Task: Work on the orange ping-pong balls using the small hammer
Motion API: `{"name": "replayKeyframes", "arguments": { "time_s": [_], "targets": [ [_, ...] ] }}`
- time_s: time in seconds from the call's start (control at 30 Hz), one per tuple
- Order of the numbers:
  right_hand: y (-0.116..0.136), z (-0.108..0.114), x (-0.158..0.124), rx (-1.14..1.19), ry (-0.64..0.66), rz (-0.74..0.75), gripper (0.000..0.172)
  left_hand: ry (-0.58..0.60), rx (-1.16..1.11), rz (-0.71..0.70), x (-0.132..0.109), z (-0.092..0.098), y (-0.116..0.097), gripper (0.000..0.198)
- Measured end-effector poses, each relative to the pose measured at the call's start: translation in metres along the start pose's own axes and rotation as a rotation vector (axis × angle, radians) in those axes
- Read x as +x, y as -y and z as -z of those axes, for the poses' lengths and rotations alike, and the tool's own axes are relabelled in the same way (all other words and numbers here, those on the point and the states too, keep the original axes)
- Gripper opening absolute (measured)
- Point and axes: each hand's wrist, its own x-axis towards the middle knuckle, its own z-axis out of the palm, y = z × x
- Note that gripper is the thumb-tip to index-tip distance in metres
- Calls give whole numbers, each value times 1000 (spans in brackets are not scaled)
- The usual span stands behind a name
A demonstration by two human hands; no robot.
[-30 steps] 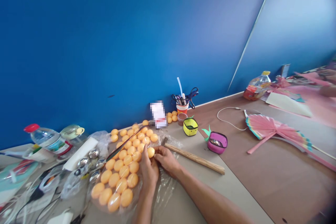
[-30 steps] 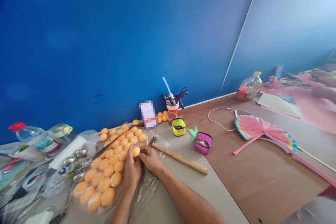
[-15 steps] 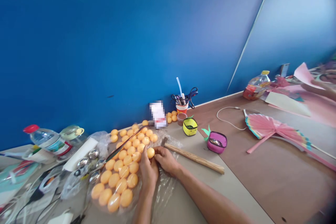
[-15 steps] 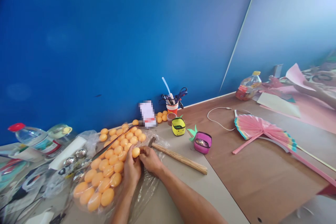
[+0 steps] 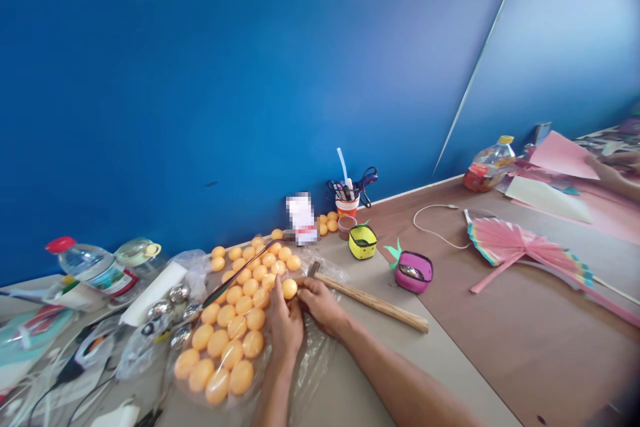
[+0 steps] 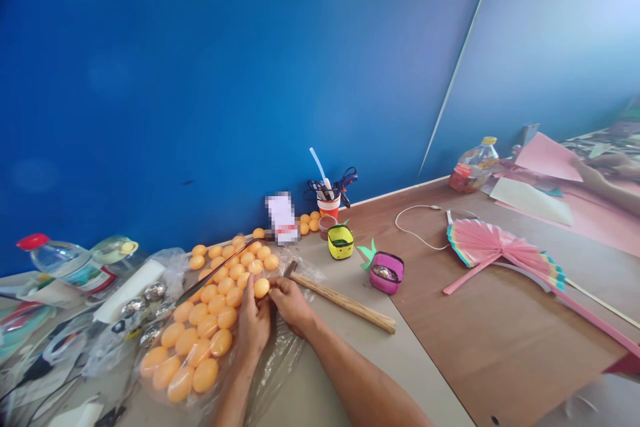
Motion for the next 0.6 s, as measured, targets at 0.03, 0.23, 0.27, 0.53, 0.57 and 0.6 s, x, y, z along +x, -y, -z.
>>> {"name": "replayKeyframes", "arguments": {
  "time_s": [0.03,0.23,0.27,0.53,0.57,0.6],
  "targets": [
    [0,0,0,2,6,-4,26,8,-7,7,0,0,0,64],
    [-1,1,1,-12,26,12,27,4,18,43,1,0,3,60],
    [-2,1,1,-5,27,13,27,1,24,44,1,0,4,59],
    [0,0,-1,114,66,-28,29,6,6,87,4,1,8,57],
    [2,0,-2,108,75,-21,28,4,9,88,4,1,8,58],
    [3,0,-3,95,85,-11,27,1,13,86,4,1,8,58]
  ]
}}
